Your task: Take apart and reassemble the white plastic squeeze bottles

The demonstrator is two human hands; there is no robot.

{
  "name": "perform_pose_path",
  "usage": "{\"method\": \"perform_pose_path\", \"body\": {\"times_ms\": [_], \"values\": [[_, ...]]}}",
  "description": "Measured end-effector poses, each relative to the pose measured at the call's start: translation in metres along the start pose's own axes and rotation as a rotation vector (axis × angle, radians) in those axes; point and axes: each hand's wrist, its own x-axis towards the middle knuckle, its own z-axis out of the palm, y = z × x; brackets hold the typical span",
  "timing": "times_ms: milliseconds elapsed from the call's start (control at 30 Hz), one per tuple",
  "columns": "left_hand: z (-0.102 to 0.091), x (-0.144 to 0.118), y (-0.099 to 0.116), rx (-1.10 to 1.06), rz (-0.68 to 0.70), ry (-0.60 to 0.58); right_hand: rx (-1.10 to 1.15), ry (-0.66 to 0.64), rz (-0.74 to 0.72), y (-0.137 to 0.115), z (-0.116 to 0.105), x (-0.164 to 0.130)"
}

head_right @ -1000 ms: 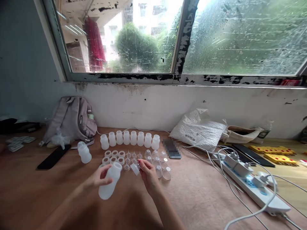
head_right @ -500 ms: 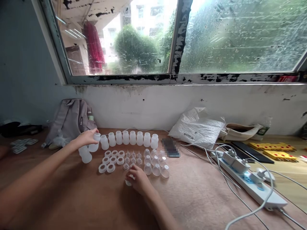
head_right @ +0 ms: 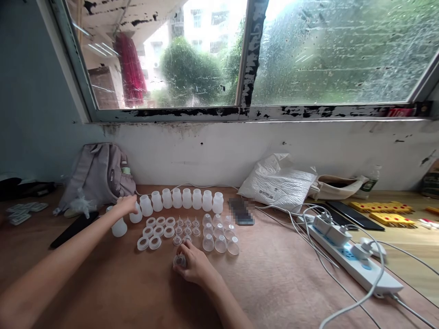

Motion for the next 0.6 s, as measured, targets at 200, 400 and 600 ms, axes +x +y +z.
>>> {"method": "perform_pose_path", "body": {"times_ms": [200,400,600], "values": [[-0.001,0.000,0.000,0.001,-0.012,-0.015,-0.027,-0.051,0.052,-0.004,-0.003,0.001],[-0.011,-0.021,0.006,-0.010,0.037,0.107,-0.048,-0.028,0.088,-0.002,0.000,0.002],[0.025,-0.095,0.053,-0.508,0.662,0.098,-0.063,0.071,0.118,0.005,0.009,0.004]]}}
